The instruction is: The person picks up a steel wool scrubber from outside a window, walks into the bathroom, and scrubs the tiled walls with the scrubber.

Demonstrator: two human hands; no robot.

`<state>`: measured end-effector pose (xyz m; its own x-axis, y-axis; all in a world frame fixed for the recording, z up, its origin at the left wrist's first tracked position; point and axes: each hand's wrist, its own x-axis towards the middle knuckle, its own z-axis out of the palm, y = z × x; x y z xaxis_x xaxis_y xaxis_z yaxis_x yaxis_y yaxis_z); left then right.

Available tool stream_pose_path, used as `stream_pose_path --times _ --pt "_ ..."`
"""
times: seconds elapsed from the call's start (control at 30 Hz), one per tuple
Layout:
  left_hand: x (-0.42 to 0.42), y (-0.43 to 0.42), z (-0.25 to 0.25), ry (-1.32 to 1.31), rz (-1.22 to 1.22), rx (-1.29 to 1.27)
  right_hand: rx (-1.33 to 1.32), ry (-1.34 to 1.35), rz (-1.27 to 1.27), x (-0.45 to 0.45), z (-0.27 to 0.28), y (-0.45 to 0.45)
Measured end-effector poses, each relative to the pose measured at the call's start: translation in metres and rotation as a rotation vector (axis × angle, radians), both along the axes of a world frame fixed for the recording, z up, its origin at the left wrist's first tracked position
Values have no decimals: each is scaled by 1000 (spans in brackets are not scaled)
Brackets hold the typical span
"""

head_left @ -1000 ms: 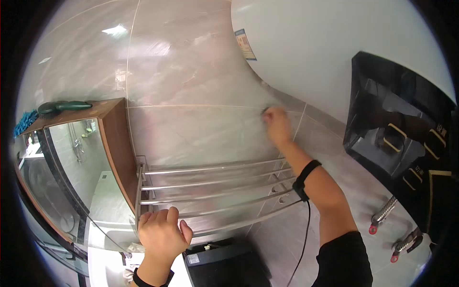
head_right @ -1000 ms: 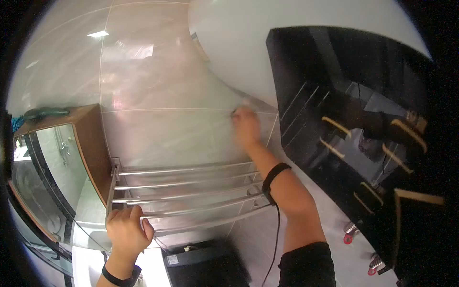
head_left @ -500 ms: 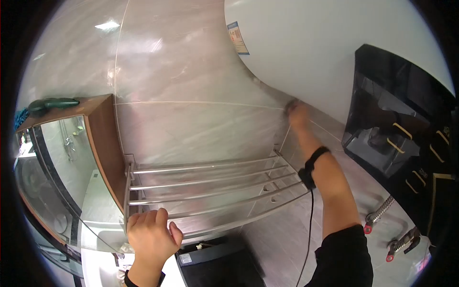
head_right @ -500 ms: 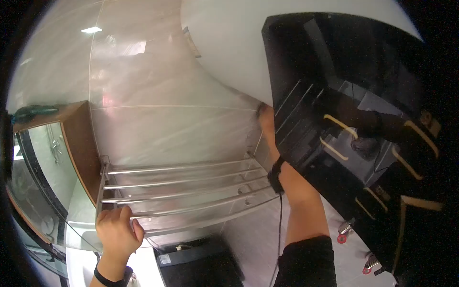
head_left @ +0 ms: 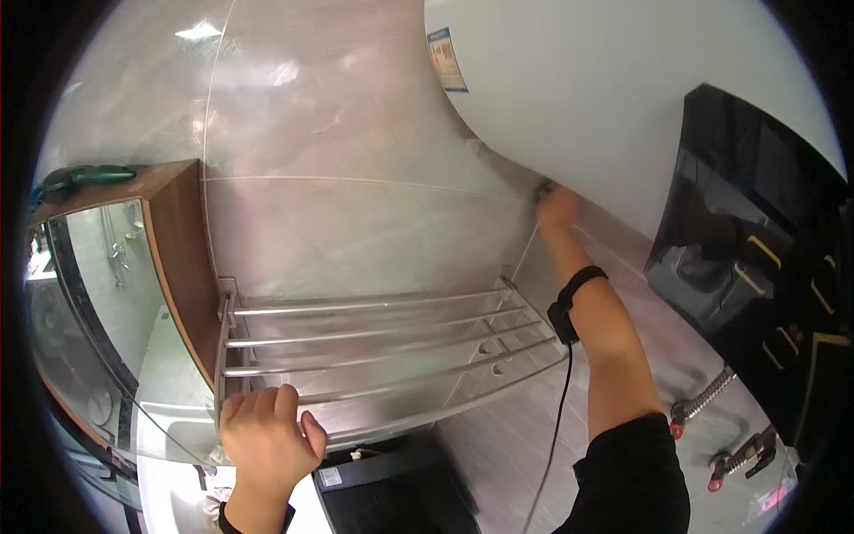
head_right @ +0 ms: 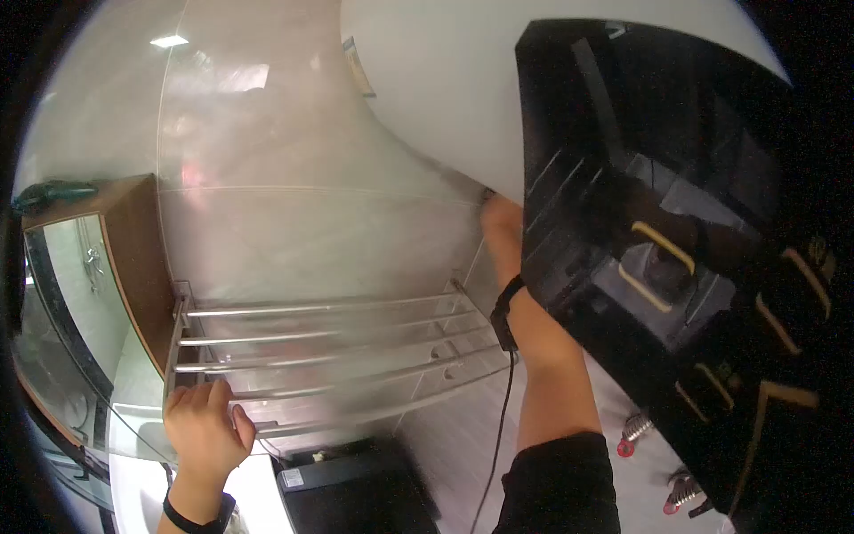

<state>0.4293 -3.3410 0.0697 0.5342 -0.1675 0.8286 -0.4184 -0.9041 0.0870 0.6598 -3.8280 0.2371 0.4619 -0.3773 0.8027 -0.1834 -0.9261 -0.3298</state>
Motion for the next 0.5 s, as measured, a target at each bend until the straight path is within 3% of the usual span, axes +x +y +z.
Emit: stream_pose_path --times 0.07,0.1,0.17,0.23,0.33,0.37,0.47,0.5 --pt "1 1 -2 13 -4 4 -178 347 -234 7 -39 -5" --pt "0 1 -2 15 4 -2 -289 294 -227 11 -81 -16" --pt "-4 1 -1 49 26 5 -274 163 -171 20 -95 -23" --pt "-3 2 1 47 25 23 -5 52 -90 35 -84 -38" --pt "6 2 -6 6 -12 -1 -14 -99 -53 9 -4 -7" --pt "8 1 -6 12 -8 -8 100 -148 -70 15 1 0" --pt "-4 -1 3 40 21 3 -97 58 -149 -9 -23 21" --pt "-4 0 3 33 23 -5 -148 8 -108 -5 -45 14"
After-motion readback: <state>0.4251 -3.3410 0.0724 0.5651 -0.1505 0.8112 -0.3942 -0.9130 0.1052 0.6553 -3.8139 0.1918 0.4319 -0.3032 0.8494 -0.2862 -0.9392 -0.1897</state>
